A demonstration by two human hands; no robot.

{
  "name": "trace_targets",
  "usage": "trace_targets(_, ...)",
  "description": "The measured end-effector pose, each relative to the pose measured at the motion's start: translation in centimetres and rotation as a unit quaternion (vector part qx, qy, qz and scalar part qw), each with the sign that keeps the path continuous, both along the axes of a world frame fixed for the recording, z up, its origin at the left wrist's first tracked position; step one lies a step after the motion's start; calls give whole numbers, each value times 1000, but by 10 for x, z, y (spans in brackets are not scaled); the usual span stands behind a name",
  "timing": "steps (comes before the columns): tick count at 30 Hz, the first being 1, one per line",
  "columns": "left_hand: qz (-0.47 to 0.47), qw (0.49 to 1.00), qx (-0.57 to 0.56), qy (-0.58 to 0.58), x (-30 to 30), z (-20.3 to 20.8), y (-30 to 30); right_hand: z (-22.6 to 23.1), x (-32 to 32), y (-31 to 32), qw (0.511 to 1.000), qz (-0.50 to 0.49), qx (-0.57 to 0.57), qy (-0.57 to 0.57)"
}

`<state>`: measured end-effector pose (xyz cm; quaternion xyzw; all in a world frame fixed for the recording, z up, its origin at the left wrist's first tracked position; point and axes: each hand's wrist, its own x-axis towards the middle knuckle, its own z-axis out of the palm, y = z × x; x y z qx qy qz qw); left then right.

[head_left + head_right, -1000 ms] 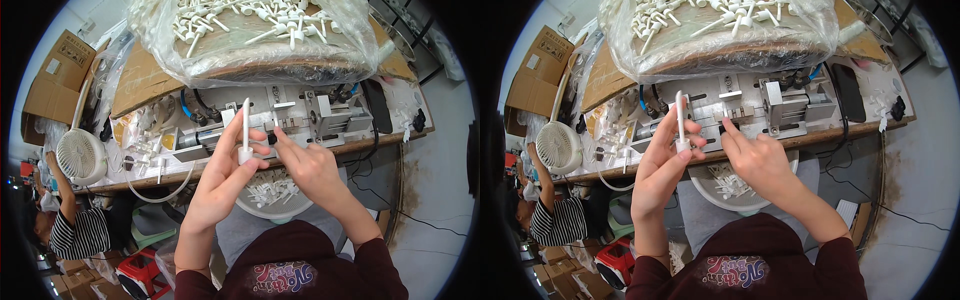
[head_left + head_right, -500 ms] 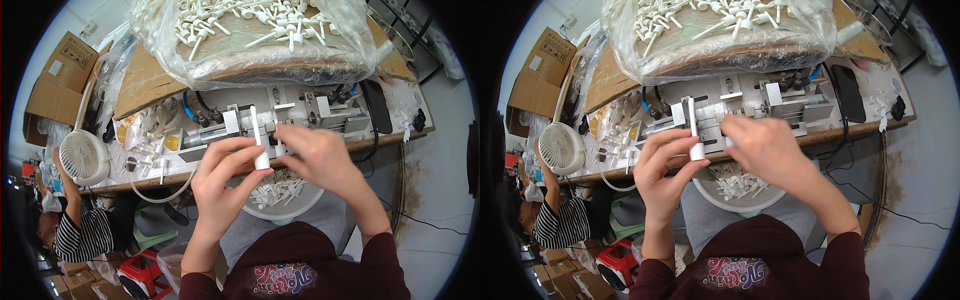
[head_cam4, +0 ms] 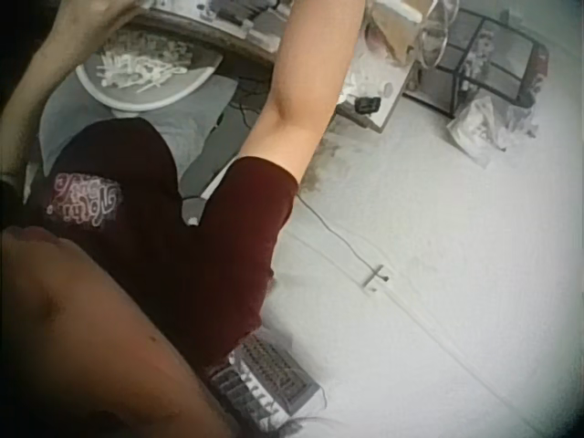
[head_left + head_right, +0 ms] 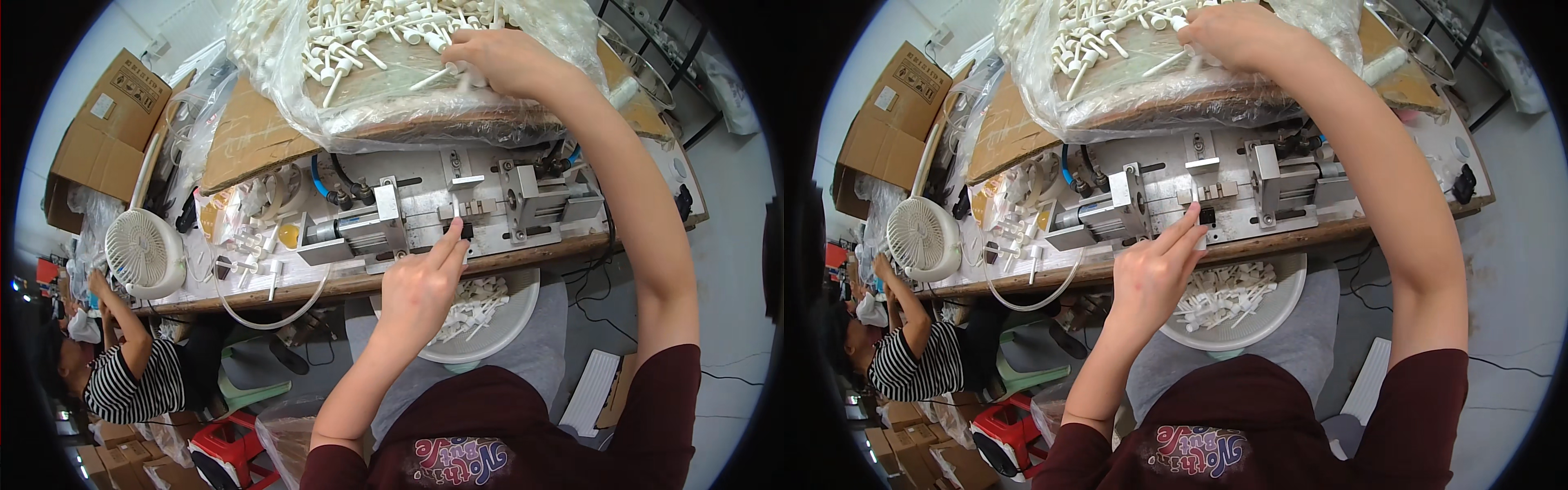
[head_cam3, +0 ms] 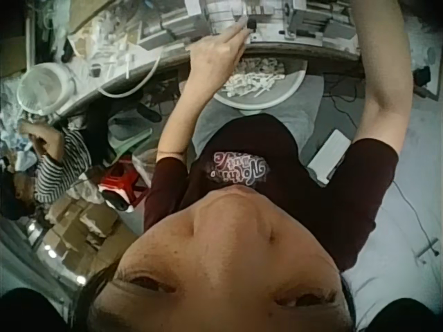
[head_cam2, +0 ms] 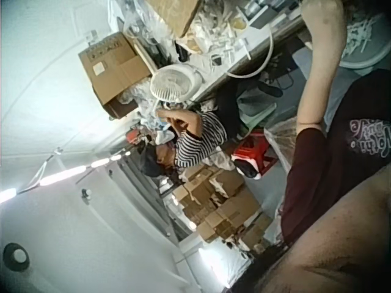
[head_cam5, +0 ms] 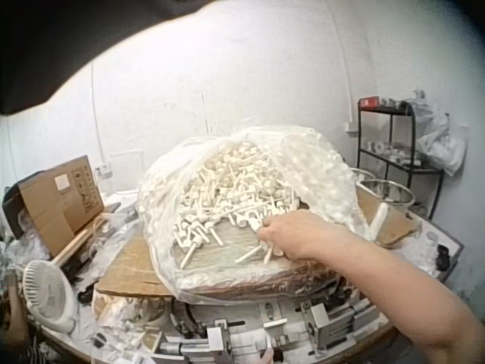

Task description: Manually assemble plastic components for spray bottle heads using a mechanical fixture on a workbench.

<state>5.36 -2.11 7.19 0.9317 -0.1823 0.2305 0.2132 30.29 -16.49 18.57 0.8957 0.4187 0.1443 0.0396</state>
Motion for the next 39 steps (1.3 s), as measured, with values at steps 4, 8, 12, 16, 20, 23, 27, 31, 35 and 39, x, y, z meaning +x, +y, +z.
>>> trace_targets(4, 11, 999, 28, 14, 6, 7, -5, 0, -4, 5, 999, 47, 1, 10)
trace_targets(8, 20, 999, 30, 20, 8, 4, -7, 3, -6, 7, 999, 34, -10, 10)
trace_targets(12, 15, 1000, 7, 25, 8, 3, -7, -10, 4, -14, 985, 105, 134, -32)
trace_targets(16, 4, 999, -7, 35, 10, 3, -5, -9, -8, -23, 910, 68, 402, 78)
trace_targets(20, -7, 998, -34, 48, 7, 12, -2, 10, -49, -45, 744, 63, 556, 364)
trace_targets(23, 12, 969, -244, 44, -1, 27, -4, 2, -106, -41, 646, 39, 600, 471)
trace_targets(27, 9, 935, -353, -32, -2, 48, -5, -30, -163, -40, 506, 18, 621, 599)
trace_targets(31, -131, 958, -250, -52, -18, 40, -3, -58, -186, -38, 389, 0, 614, 686)
trace_targets(35, -130, 951, -279, 41, -31, 46, -7, -72, -195, -36, 365, -6, 634, 682)
trace_targets(39, -74, 962, -261, 5, -31, 38, -2, -78, -196, -49, 433, -91, 647, 621)
